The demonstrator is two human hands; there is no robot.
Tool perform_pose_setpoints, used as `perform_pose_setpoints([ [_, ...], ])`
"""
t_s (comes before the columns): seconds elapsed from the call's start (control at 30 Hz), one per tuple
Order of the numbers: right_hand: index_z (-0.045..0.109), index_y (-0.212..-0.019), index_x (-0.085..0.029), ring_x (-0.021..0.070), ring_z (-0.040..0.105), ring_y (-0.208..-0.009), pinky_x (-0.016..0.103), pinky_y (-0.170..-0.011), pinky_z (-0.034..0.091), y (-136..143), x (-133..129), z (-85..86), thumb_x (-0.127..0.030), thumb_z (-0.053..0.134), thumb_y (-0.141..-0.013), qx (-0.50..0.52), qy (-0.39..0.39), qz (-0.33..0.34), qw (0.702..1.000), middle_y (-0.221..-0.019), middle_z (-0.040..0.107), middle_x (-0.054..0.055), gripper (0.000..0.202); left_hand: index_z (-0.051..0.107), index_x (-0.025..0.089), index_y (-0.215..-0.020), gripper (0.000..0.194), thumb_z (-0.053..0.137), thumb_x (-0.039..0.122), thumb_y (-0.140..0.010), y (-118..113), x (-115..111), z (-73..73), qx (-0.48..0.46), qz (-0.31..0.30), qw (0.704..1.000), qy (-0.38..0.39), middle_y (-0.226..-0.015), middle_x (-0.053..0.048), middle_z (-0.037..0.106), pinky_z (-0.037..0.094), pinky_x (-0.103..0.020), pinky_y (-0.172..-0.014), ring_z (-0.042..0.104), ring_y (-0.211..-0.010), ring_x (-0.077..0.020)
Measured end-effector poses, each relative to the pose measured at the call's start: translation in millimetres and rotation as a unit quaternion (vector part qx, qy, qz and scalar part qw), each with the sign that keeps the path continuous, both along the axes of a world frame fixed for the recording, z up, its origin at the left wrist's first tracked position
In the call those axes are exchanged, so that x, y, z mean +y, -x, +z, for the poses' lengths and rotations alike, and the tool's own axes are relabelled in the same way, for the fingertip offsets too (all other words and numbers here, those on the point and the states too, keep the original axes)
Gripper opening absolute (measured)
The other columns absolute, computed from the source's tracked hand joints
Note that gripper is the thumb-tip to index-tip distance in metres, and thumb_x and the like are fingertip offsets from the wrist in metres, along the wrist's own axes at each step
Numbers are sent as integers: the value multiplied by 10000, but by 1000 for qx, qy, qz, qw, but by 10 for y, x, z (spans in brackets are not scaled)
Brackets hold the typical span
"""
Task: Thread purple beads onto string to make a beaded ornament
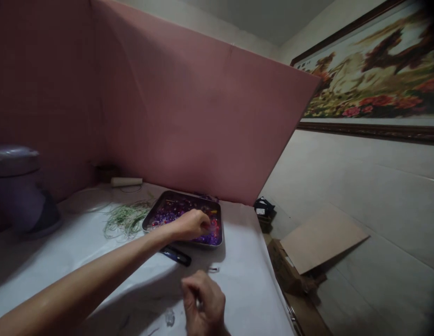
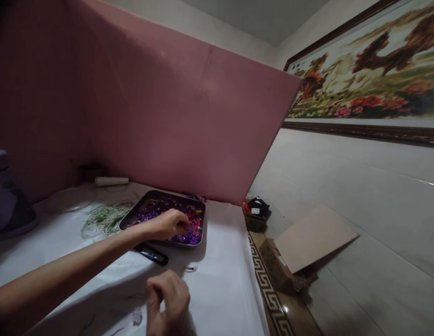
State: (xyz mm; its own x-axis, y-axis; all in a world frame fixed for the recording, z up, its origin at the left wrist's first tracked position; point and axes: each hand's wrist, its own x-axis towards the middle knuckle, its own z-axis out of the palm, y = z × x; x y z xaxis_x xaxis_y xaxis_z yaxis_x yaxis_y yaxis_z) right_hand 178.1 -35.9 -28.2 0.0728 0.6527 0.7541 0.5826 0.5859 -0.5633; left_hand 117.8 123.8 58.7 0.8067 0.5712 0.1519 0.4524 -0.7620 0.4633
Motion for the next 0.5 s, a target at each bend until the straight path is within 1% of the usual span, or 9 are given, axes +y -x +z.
perform_pose_setpoints([
  [0.07, 575, -868, -214, 158, 540, -565, 273, -535, 376, 32, -14, -15, -133, 484, -821, -46, -58, 39, 996, -643, 606, 28, 131, 706, 170, -813, 179, 574, 221, -703, 40, -218, -40, 0, -47, 999, 18, -695, -2, 670, 351, -195, -547, 551, -627, -133],
  [0.1, 570, -887, -217, 163, 545, -565, 278, -534, 374, 45, -18, -17, -138, 484, -817, -57, -74, 51, 994, -645, 616, 30, 136, 700, 165, -803, 185, 546, 173, -701, 67, -307, -72, -15, -73, 997, 15, -697, -8, 670, 348, -200, -550, 548, -623, -133],
  [0.17, 556, -910, -216, 164, 548, -560, 277, -527, 368, 61, -24, -10, -139, 478, -815, -69, -83, 54, 993, -641, 616, 27, 145, 686, 173, -818, 225, 503, 112, -702, 126, -417, -157, -55, -72, 995, -32, -757, -27, 675, 355, -218, -593, 558, -671, -149],
  [0.2, 549, -911, -215, 163, 549, -561, 275, -527, 368, 64, -26, -2, -132, 476, -814, -74, -83, 52, 992, -638, 612, 25, 147, 677, 171, -837, 229, 492, 108, -718, 154, -435, -207, -65, -80, 994, -48, -778, -36, 673, 358, -225, -606, 562, -682, -153],
  [0.27, 539, -902, -212, 162, 553, -575, 273, -537, 370, 61, -35, 14, -112, 475, -808, -82, -76, 47, 993, -641, 608, 24, 152, 652, 157, -896, 220, 462, 133, -787, 198, -409, -301, -103, -108, 987, -64, -826, -56, 668, 375, -232, -654, 573, -726, -154],
  [0.33, 532, -885, -210, 162, 549, -578, 274, -540, 364, 54, -44, 20, -101, 475, -801, -87, -72, 45, 993, -637, 600, 23, 149, 636, 159, -917, 213, 437, 164, -842, 218, -333, -369, -124, -142, 978, -90, -799, -48, 660, 374, -256, -726, 567, -729, -149],
  [0.37, 530, -880, -209, 162, 544, -574, 275, -538, 359, 51, -47, 17, -100, 475, -799, -89, -72, 45, 992, -633, 596, 22, 147, 629, 154, -924, 214, 427, 169, -856, 217, -290, -389, -132, -150, 974, -103, -796, -50, 655, 369, -266, -747, 563, -734, -149],
  [0.43, 527, -871, -210, 162, 536, -570, 276, -536, 351, 49, -46, 0, -100, 476, -795, -94, -69, 46, 992, -631, 593, 21, 143, 620, 147, -920, 219, 408, 168, -873, 198, -215, -405, -140, -153, 970, -126, -787, -54, 645, 362, -278, -761, 552, -740, -151],
  [0.5, 523, -871, -212, 163, 534, -573, 278, -537, 347, 53, -36, -24, -99, 478, -792, -96, -70, 44, 992, -635, 594, 21, 145, 615, 147, -910, 230, 388, 167, -884, 156, -171, -409, -142, -140, 969, -146, -787, -59, 636, 361, -280, -751, 543, -746, -154],
])
